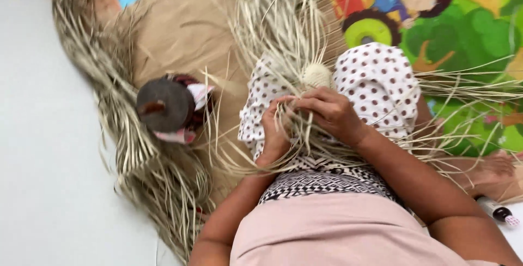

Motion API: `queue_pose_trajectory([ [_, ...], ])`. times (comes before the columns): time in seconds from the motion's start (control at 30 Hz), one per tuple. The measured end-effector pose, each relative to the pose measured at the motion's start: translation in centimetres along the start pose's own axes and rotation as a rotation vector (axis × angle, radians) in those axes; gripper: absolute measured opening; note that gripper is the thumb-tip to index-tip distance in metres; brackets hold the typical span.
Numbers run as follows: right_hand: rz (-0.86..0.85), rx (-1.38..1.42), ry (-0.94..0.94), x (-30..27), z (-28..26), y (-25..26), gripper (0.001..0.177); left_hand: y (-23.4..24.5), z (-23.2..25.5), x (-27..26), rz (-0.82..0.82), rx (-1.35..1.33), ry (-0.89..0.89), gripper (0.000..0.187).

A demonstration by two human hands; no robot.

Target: Weaving dried plant fibers together to create the crown of a hat

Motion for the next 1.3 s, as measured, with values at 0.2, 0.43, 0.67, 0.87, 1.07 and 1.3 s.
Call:
queue_pose_trajectory([
  [0.2, -0.008, -0.163, 0.273, -1.9, -3.4, 1.2, 0.02, 0.5, -1.5, 0.1, 0.037, -0.027, 0.288, 0.027],
  [0.43, 0.016, -0.219, 0.248, 3.6, -1.9, 0.8, 0.029, -2.7, 1.8, -1.1, -0.135, 0.079, 0.225, 0.025],
  [0.67, -0.229, -0.356, 0.445, 9.7, -2.8, -3.3, 0.025, -3.5, 2.7, -1.3, -0.28, 0.185, -0.033, 0.015],
  [0.87, -0.054, -0.252, 0.252, 10.1, -1.6, 0.3, 0.017, -2.2, 2.5, -0.6, -0.16, 0.186, 0.032, 0.016],
  [1.07, -0.441, -0.046, -0.255, 2.8, 3.0, -2.3, 0.016, -2.0, 3.7, -0.2, -0.127, 0.115, -0.078, 0.017],
  [1.3, -0.214, 0.211, -0.264, -1.2, 4.1, -3.1, 0.015, -0.5, 1.7, 0.4, -0.103, 0.084, -0.05, 0.02],
])
Point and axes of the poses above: each hand's wrist, its own x-axis towards the middle knuckle, its own y-axis out of the back of the hand, z = x × y, the point moved 8 cm from there along x, towards the middle knuckle, and after that the axes turned 13 degrees about -x, right-handed, at the moved point
